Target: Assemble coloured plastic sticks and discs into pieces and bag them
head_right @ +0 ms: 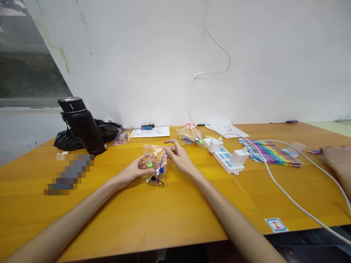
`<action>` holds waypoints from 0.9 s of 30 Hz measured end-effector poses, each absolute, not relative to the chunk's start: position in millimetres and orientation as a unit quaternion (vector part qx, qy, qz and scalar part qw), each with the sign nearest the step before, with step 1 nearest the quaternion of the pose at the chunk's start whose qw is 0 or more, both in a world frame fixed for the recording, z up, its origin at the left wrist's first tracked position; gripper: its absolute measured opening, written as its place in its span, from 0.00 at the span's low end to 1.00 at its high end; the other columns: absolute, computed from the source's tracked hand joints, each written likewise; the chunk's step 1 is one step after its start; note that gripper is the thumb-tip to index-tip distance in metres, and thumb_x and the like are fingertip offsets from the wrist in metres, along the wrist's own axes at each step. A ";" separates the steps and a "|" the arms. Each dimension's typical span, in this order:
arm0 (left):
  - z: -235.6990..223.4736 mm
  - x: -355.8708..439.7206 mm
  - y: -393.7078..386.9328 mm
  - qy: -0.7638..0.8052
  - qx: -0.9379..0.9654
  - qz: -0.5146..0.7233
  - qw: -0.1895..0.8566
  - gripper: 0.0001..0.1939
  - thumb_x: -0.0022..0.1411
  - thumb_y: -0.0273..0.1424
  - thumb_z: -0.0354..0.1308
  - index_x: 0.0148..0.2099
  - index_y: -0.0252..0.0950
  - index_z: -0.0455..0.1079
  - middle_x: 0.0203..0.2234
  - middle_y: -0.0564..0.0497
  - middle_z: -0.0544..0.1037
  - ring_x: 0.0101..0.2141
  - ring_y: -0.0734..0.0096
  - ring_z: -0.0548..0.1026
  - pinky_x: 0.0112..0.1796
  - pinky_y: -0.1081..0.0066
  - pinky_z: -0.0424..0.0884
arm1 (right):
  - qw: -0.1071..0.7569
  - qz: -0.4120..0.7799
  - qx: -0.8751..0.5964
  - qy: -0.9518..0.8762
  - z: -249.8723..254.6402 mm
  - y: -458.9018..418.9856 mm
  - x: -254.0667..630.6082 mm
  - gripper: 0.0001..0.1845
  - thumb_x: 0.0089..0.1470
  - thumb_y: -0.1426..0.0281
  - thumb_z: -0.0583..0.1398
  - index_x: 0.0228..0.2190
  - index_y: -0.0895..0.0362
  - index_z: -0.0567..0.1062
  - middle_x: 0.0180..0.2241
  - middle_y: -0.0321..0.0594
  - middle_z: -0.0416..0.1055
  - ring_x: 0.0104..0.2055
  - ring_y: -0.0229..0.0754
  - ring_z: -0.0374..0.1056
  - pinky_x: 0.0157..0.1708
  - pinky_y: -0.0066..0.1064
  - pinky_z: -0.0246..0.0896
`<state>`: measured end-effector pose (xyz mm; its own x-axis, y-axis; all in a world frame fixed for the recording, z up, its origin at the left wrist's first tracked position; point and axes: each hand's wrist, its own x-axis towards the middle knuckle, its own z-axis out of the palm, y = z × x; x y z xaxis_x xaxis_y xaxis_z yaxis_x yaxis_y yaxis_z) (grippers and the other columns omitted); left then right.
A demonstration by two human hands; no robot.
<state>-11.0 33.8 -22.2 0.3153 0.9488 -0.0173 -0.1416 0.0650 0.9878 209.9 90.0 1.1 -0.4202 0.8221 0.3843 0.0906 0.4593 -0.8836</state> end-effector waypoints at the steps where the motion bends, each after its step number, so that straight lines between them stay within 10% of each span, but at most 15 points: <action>1: -22.7 -10.8 35.6 0.386 0.521 0.457 0.609 0.32 0.49 0.32 0.74 0.54 0.36 0.67 0.54 0.36 0.77 0.52 0.53 0.78 0.57 0.54 0.68 | 0.438 0.443 -0.316 -0.716 -2.6 91.6 208.2 0.21 0.63 0.53 0.55 0.50 0.52 0.66 0.31 0.35 0.70 0.35 0.40 0.69 0.38 0.33 0.65; 10: -28.4 -13.4 45.9 0.383 0.509 0.556 0.533 0.27 0.52 0.38 0.71 0.53 0.37 0.69 0.56 0.40 0.75 0.57 0.53 0.73 0.58 0.56 0.66 | 0.364 0.594 -0.264 -0.667 -28.7 75.2 180.6 0.28 0.53 0.59 0.67 0.52 0.52 0.66 0.53 0.43 0.72 0.51 0.44 0.73 0.54 0.38 0.67; 27: -34.6 -15.5 51.7 0.406 0.432 0.567 0.572 0.21 0.60 0.44 0.63 0.47 0.33 0.67 0.49 0.38 0.76 0.43 0.58 0.80 0.49 0.57 0.73 | 0.559 0.380 -0.470 -0.568 3.9 142.6 271.0 0.23 0.50 0.60 0.63 0.46 0.55 0.70 0.45 0.42 0.75 0.44 0.45 0.73 0.42 0.35 0.74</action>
